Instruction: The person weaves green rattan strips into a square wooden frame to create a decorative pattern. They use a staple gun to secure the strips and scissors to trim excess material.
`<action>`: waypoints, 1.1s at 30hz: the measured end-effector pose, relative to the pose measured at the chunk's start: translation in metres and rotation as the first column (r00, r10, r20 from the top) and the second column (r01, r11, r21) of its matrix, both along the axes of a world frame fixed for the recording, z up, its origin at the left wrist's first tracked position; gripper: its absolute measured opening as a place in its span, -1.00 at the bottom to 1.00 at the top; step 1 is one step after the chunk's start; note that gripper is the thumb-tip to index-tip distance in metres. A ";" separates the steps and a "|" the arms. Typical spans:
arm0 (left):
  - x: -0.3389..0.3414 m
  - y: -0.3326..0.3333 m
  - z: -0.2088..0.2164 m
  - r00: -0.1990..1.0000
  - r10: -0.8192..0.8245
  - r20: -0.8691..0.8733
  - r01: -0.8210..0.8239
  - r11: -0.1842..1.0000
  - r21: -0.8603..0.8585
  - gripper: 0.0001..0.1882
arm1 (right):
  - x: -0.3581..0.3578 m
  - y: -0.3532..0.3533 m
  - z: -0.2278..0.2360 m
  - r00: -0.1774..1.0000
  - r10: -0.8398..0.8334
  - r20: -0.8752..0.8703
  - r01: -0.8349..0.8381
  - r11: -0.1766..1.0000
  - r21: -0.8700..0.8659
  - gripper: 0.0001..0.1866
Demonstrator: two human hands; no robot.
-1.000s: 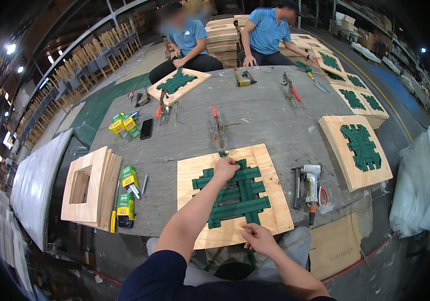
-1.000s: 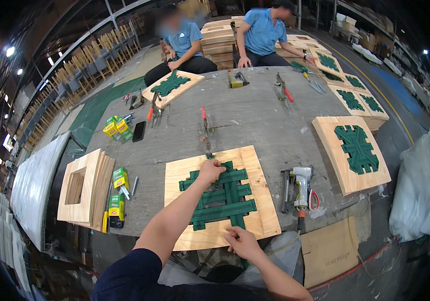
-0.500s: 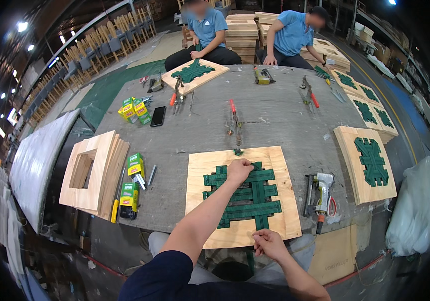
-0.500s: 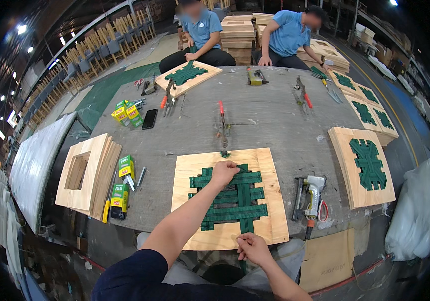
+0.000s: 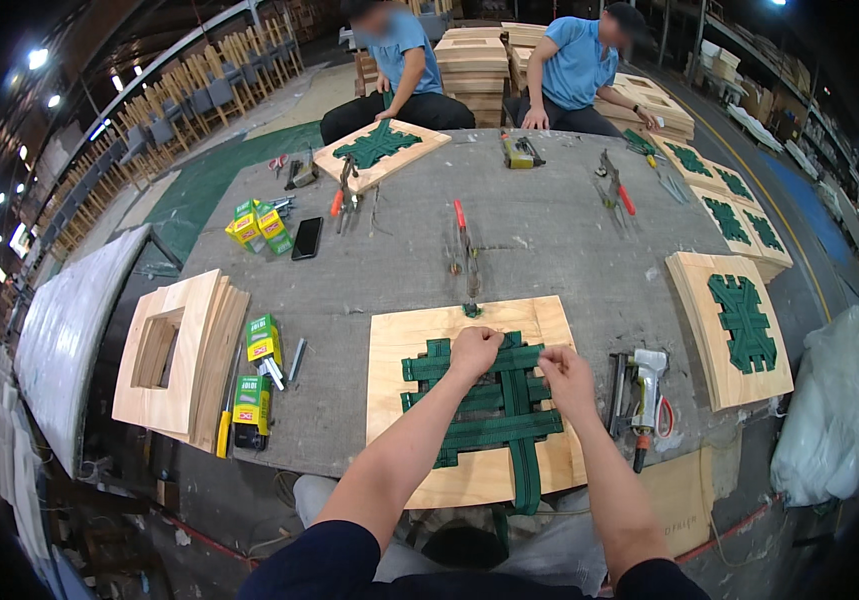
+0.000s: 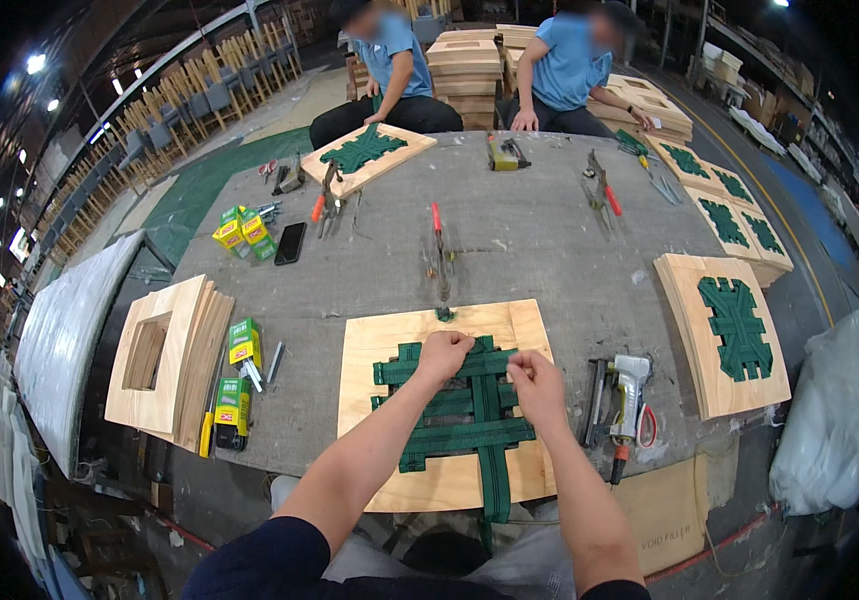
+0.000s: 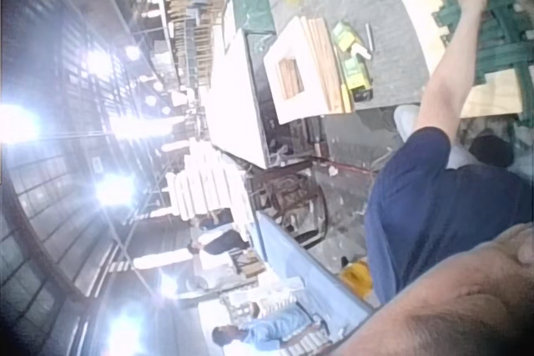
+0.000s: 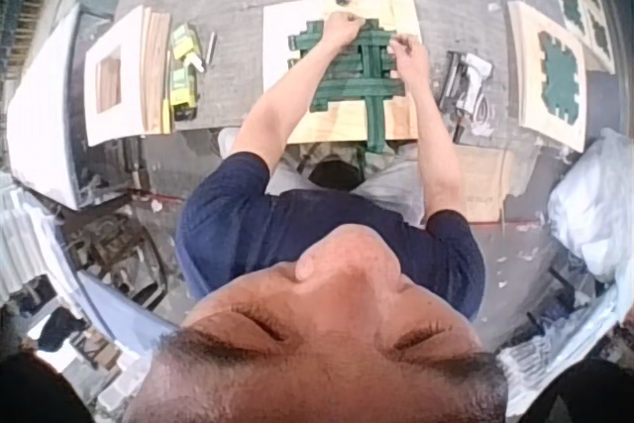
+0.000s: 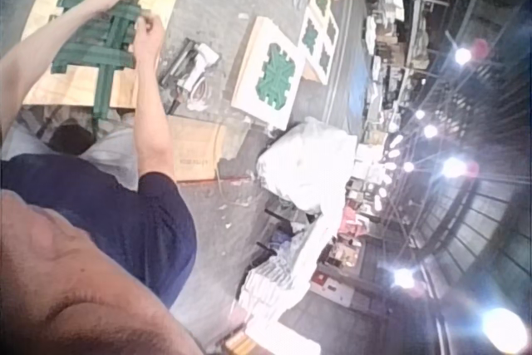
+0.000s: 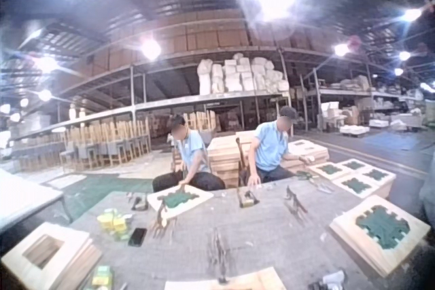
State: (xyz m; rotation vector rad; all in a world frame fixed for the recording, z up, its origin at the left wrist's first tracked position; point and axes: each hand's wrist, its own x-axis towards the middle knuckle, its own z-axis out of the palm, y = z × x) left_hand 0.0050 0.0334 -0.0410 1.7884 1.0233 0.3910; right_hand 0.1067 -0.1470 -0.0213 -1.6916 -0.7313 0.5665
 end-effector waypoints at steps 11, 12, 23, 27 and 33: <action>0.000 -0.003 0.005 0.997 -0.015 -0.075 0.011 0.998 -0.055 -0.66 | 0.014 0.056 -0.023 0.925 0.050 0.376 -0.001 0.991 -0.130 -0.79; 0.001 -0.004 0.005 0.997 -0.016 -0.078 0.012 0.999 -0.052 -0.66 | 0.014 0.055 -0.023 0.919 0.044 0.391 0.004 0.993 -0.121 -0.81; -0.012 -0.029 0.000 0.996 -0.040 0.084 0.006 0.930 0.367 -0.84 | 0.018 0.053 -0.021 0.833 0.082 0.548 -0.025 0.994 -0.111 -0.88; -0.004 -0.024 0.005 0.999 0.001 -0.035 0.011 0.935 0.353 -0.86 | 0.027 0.061 -0.015 0.803 0.165 0.573 -0.067 0.980 -0.188 -0.87; 0.001 -0.019 0.010 0.992 0.082 -0.096 -0.035 0.908 0.417 -0.79 | 0.026 0.087 -0.001 0.768 0.252 0.588 -0.024 0.930 -0.368 -0.85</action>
